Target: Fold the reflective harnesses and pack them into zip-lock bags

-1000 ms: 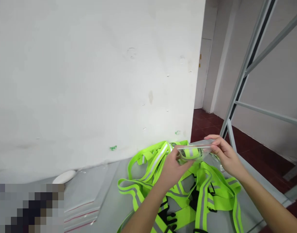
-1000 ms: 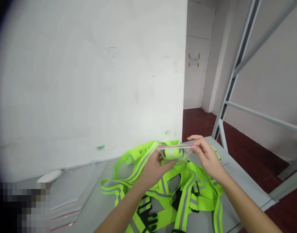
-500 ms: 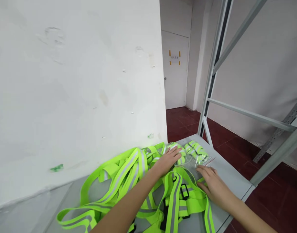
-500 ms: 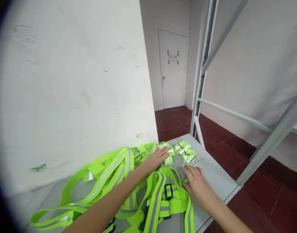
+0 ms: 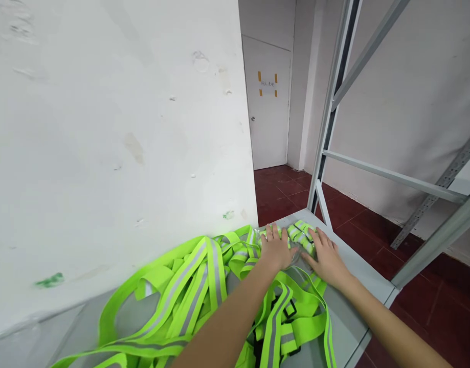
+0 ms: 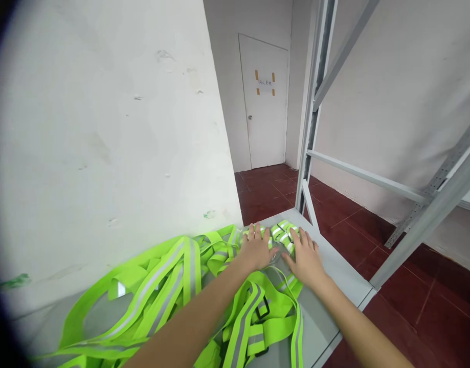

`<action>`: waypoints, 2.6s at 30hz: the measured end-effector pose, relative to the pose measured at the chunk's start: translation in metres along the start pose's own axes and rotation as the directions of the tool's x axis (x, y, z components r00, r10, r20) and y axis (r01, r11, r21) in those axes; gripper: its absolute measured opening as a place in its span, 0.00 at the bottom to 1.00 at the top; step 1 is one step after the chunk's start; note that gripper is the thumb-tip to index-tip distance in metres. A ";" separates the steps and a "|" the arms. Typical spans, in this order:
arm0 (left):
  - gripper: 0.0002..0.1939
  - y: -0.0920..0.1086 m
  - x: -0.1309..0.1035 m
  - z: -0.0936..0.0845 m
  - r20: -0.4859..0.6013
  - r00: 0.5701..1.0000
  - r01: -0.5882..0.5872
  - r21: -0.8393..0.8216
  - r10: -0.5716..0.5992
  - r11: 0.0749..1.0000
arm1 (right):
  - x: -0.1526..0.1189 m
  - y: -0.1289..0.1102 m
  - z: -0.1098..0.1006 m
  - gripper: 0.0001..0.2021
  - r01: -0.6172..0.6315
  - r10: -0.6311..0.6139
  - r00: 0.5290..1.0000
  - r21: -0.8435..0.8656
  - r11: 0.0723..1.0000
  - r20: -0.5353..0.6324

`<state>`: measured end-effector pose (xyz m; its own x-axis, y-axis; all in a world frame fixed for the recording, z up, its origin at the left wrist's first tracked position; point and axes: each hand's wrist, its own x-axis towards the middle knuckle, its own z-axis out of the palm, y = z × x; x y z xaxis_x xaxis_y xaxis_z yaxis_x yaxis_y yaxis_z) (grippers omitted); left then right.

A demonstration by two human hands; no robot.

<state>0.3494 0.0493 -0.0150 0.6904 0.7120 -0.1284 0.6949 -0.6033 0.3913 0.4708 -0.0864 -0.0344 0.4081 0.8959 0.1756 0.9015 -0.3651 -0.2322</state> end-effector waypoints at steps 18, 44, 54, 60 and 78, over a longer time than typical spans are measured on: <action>0.24 -0.006 -0.017 -0.015 -0.099 0.995 -0.061 -0.408 0.022 0.911 | 0.017 -0.017 -0.009 0.27 -0.075 0.075 0.997 -0.015 0.997 -0.022; 0.16 -0.129 -0.280 -0.019 -0.294 0.868 -0.423 -0.018 0.400 0.906 | -0.091 -0.137 0.009 0.10 0.757 -0.684 0.644 0.155 0.635 -0.342; 0.23 -0.181 -0.246 -0.046 -0.550 0.805 -0.251 0.025 0.223 0.968 | 0.059 -0.195 -0.062 0.16 0.552 -0.531 0.742 -0.076 0.831 -0.410; 0.23 -0.213 -0.203 -0.082 -0.666 0.736 -0.071 0.104 0.122 0.992 | 0.084 -0.191 -0.039 0.11 0.501 -0.516 0.807 -0.131 0.856 -0.287; 0.11 -0.146 -0.256 -0.063 -0.414 0.881 -0.199 0.116 0.229 0.973 | -0.067 -0.203 0.023 0.18 0.685 -0.754 0.640 0.337 0.646 0.146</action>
<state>0.0586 -0.0218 0.0184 0.6844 0.6375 0.3539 0.5621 -0.7704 0.3008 0.2570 -0.0665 -0.0210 -0.4400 0.8858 0.1475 0.8136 0.4628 -0.3519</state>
